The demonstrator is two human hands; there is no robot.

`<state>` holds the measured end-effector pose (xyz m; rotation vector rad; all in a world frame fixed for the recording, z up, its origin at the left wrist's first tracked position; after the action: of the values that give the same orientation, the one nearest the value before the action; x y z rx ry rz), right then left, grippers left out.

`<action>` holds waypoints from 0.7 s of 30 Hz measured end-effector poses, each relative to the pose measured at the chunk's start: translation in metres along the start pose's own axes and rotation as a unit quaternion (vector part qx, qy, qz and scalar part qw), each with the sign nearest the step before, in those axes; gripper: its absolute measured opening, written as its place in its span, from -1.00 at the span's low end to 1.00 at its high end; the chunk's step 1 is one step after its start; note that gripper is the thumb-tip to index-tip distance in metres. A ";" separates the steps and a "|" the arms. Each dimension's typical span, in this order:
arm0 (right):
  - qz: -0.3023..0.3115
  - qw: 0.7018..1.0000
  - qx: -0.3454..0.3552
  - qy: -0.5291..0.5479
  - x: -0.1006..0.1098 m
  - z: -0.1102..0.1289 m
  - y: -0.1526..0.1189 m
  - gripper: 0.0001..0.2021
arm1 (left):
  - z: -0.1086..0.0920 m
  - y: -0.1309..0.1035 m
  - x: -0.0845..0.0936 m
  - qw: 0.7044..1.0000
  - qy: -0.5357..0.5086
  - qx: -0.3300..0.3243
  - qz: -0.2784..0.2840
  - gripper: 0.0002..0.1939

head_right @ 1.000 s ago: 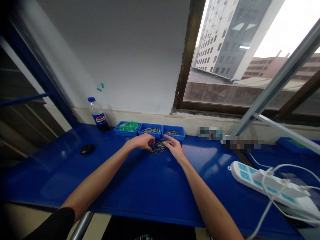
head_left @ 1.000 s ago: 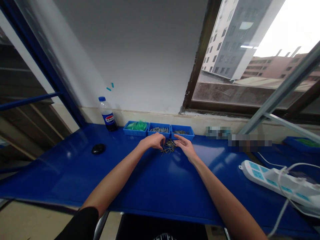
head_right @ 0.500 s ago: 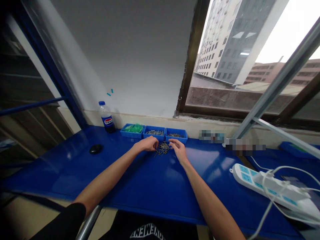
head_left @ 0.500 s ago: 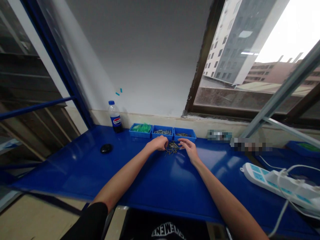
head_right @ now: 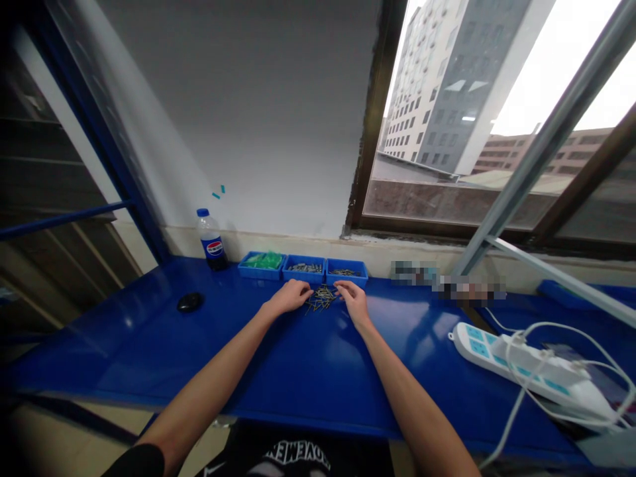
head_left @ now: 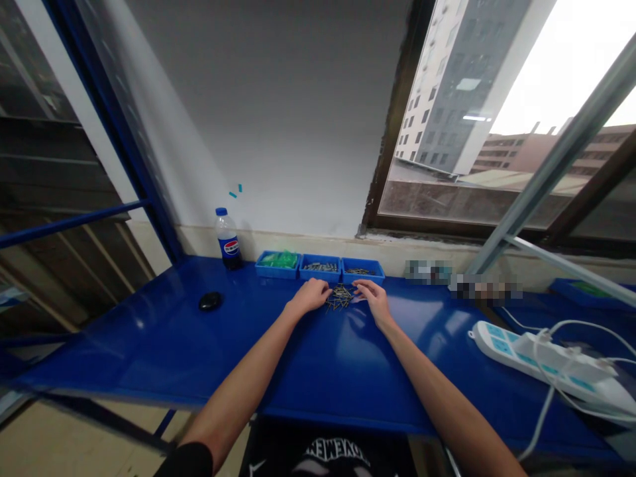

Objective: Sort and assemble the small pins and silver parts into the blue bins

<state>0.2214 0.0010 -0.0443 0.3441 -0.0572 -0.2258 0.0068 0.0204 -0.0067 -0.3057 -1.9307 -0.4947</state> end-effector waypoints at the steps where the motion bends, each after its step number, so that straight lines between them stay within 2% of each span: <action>1: -0.001 1.000 -0.001 0.001 0.000 -0.001 0.000 -0.55 | -0.001 -0.002 0.000 1.000 -0.008 0.004 -0.014 -0.65; 5: 0.001 1.000 -0.007 0.011 0.001 -0.004 0.000 -0.56 | -0.002 -0.008 -0.001 0.998 -0.038 0.008 -0.046 -0.59; 11: 0.004 1.000 -0.013 0.006 0.001 -0.006 0.001 -0.59 | -0.002 -0.014 -0.004 0.998 -0.053 -0.004 -0.042 -0.61; 21: 0.005 1.000 -0.016 0.008 -0.001 -0.004 0.000 -0.62 | -0.013 -0.020 -0.010 0.999 -0.021 -0.030 -0.040 -0.59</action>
<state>0.2212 0.0023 -0.0484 0.3139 -0.0390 -0.2134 0.0129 -0.0038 -0.0155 -0.2809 -1.9769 -0.6048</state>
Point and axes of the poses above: each hand's wrist, its own y-axis towards the middle knuckle, its own x-axis out of the back of the hand, z = x × y, the point moved 5 cm from there along y, towards the middle knuckle, and after that the axes turned 6 degrees about -z, right-handed, at the moved point
